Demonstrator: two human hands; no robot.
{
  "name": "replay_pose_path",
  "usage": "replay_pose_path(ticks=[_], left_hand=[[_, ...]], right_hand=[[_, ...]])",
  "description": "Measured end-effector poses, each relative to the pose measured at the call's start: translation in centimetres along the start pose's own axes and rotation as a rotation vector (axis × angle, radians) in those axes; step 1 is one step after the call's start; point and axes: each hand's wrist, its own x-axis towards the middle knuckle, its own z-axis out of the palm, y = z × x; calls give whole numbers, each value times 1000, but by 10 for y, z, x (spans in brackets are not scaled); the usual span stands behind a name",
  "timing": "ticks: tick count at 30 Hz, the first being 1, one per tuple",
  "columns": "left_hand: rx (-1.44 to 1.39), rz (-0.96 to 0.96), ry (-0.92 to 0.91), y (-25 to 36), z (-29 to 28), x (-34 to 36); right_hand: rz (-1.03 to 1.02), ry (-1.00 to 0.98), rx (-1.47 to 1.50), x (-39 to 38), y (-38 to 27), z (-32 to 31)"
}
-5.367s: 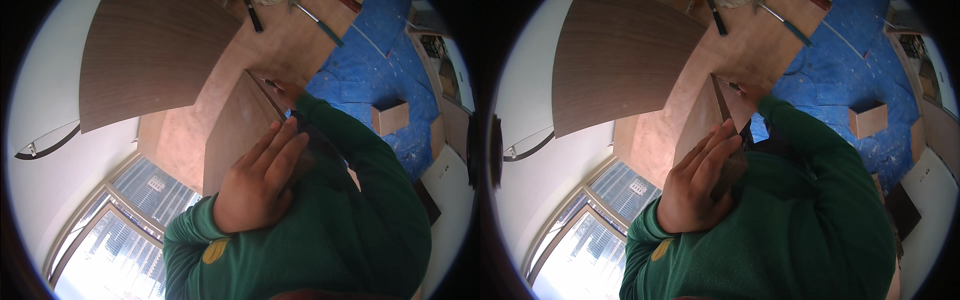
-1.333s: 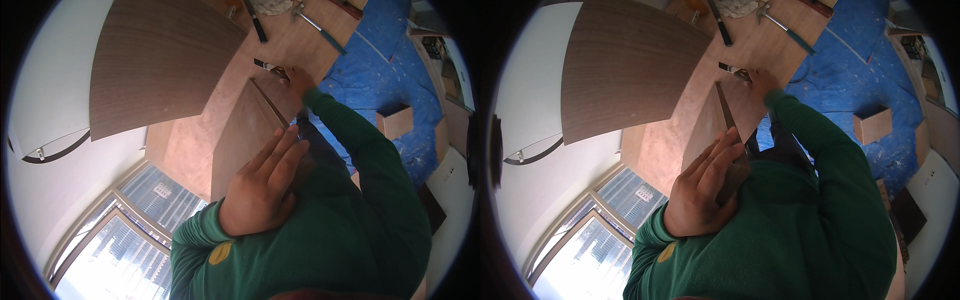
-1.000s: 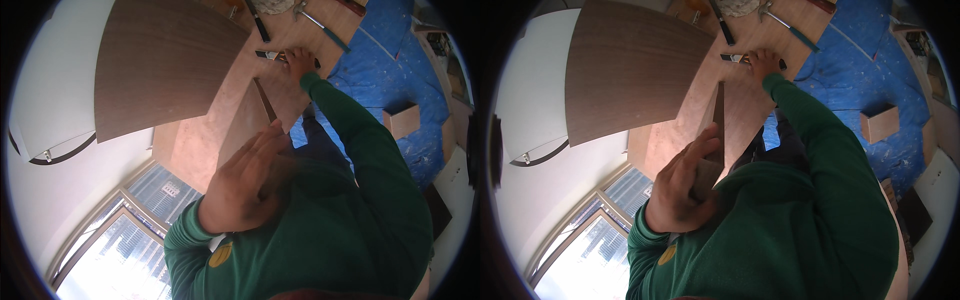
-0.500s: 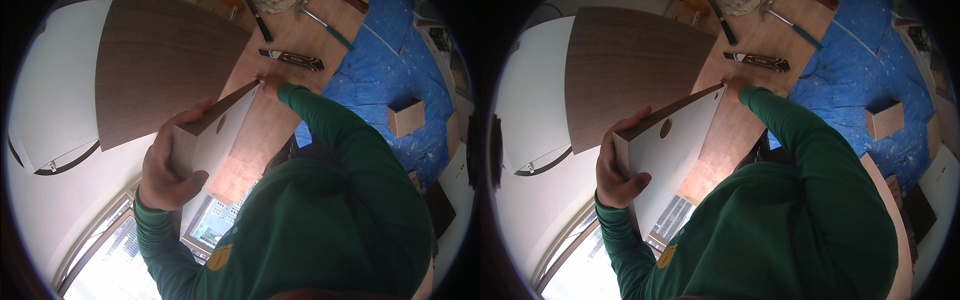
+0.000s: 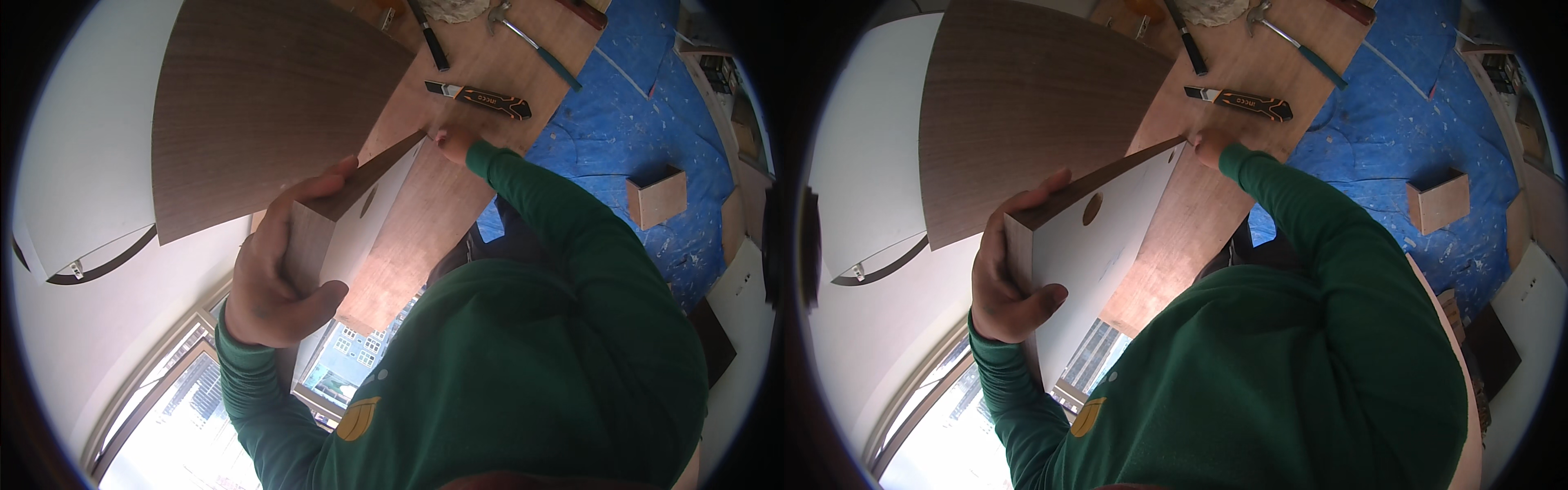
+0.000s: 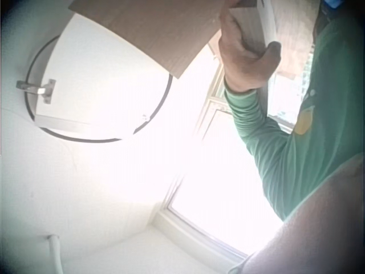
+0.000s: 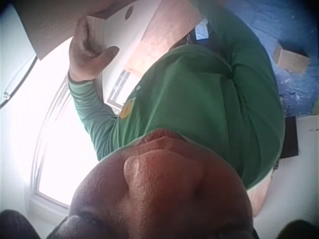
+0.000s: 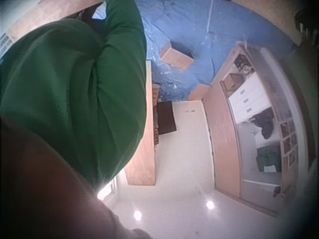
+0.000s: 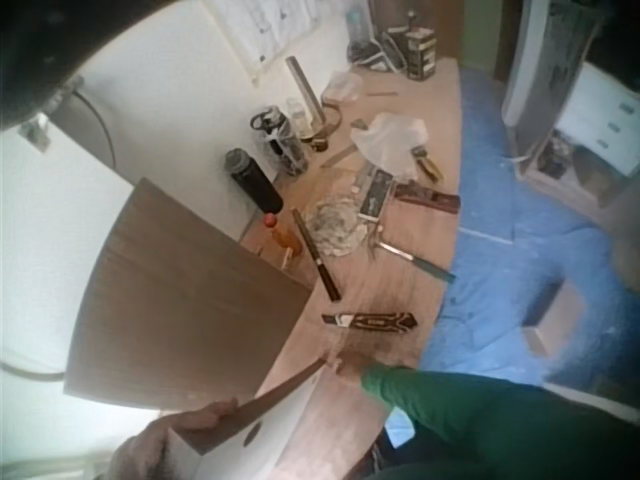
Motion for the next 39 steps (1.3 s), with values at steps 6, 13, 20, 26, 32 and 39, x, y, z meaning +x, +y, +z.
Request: replay_pose_path(ticks=[6, 13, 20, 26, 32, 39], left_hand=[[23, 38, -26, 0, 1, 6], [44, 84, -20, -6, -2, 6], [104, -3, -10, 8, 0, 7], [148, -36, 11, 15, 3, 8], [138, -41, 13, 25, 4, 1], [187, -29, -16, 36, 8, 11]], right_hand=[[-69, 221, -288, -6, -21, 3], [17, 223, -370, 3, -28, 6], [84, 140, -402, -1, -33, -2], [-78, 146, -214, -52, 17, -8], [39, 121, -53, -158, 101, -53], [403, 714, -120, -225, 249, -119]])
